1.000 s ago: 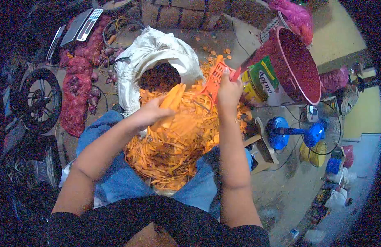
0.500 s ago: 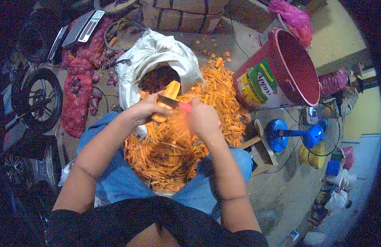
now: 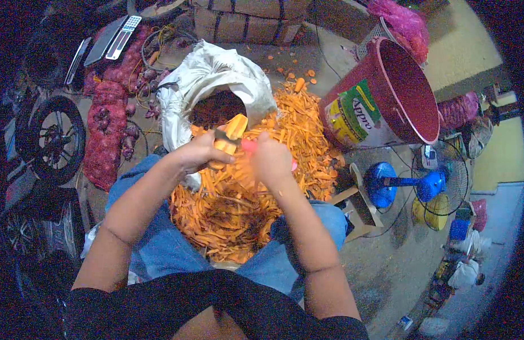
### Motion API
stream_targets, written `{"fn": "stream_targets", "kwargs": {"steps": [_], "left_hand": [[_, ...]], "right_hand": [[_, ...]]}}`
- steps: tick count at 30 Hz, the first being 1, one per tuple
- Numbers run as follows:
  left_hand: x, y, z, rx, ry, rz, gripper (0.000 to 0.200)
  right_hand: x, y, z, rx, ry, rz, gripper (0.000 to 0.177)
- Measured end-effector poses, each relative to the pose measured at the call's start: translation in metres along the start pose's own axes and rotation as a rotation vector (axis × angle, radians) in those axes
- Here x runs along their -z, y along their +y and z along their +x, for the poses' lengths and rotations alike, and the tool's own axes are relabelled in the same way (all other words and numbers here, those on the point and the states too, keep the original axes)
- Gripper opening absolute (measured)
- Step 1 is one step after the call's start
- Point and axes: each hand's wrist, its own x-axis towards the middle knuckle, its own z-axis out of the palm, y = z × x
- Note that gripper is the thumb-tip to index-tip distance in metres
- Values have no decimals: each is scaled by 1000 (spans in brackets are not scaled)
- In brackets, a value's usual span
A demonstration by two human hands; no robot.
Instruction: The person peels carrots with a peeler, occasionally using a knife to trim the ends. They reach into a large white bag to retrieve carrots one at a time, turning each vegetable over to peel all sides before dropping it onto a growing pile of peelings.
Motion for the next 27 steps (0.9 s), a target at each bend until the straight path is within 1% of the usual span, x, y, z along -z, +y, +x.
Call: {"fn": "stream_targets", "kwargs": {"steps": [1, 3, 4, 6, 7, 8, 10, 11, 12, 14, 15, 16, 17, 18, 20, 21, 22, 23, 24, 25, 26, 27], "left_hand": [[-2, -5, -2, 1, -1, -1, 70], [-10, -18, -7, -143, -44, 209, 74], [-11, -16, -7, -140, -55, 212, 74], [-13, -8, -12, -179, 55, 245, 72], [-12, -5, -14, -203, 120, 260, 72], [-8, -3, -13, -204, 127, 258, 72], [2, -2, -7, -150, 102, 63, 71], [4, -9, -3, -198, 113, 69, 64], [4, -8, -2, -199, 115, 69, 64], [3, -8, -2, -113, 139, -32, 57], [3, -5, -3, -113, 142, -32, 57], [2, -1, -4, -109, 153, -65, 53], [2, 1, -4, -106, 163, -97, 49], [4, 2, -1, -107, 163, -97, 49], [12, -6, 8, -140, 224, 74, 42], [11, -8, 13, -320, 361, 278, 32], [13, -9, 15, -322, 360, 278, 32], [15, -9, 16, -345, 485, 533, 31], [14, -5, 14, -363, 609, 788, 31], [14, -4, 14, -383, 635, 858, 29], [11, -2, 13, -384, 634, 857, 29], [7, 1, 11, -400, 662, 900, 29]], "right_hand": [[-6, 9, 5, -1, -1, 0, 28], [-15, 38, 22, -206, 75, -47, 25], [-17, 50, 27, -217, 76, -47, 25], [-15, 61, 33, -294, 13, 94, 24], [-13, 59, 34, -288, 14, 92, 24], [-11, 55, 32, -282, 29, 86, 23], [-2, 39, 29, -269, 45, 83, 22], [2, 31, 25, -191, 72, 111, 20], [3, 24, 22, -115, 99, 139, 19], [-1, 12, 18, -101, 78, 130, 16], [0, 7, 14, -47, 83, 132, 16], [1, 4, 12, 7, 88, 132, 17], [-5, 6, 13, 22, 86, 107, 17], [-4, 6, 13, 22, 86, 107, 17], [2, 5, 13, -13, 73, 153, 19], [6, 6, 12, -15, 74, 153, 19], [11, 6, 11, -10, 71, 227, 15], [13, 7, 11, -4, 66, 301, 11], [11, 7, 11, -3, 66, 301, 11], [8, 9, 10, 27, 93, 302, 17], [6, 10, 10, 56, 120, 302, 24], [7, 10, 9, 55, 121, 302, 24]]}}
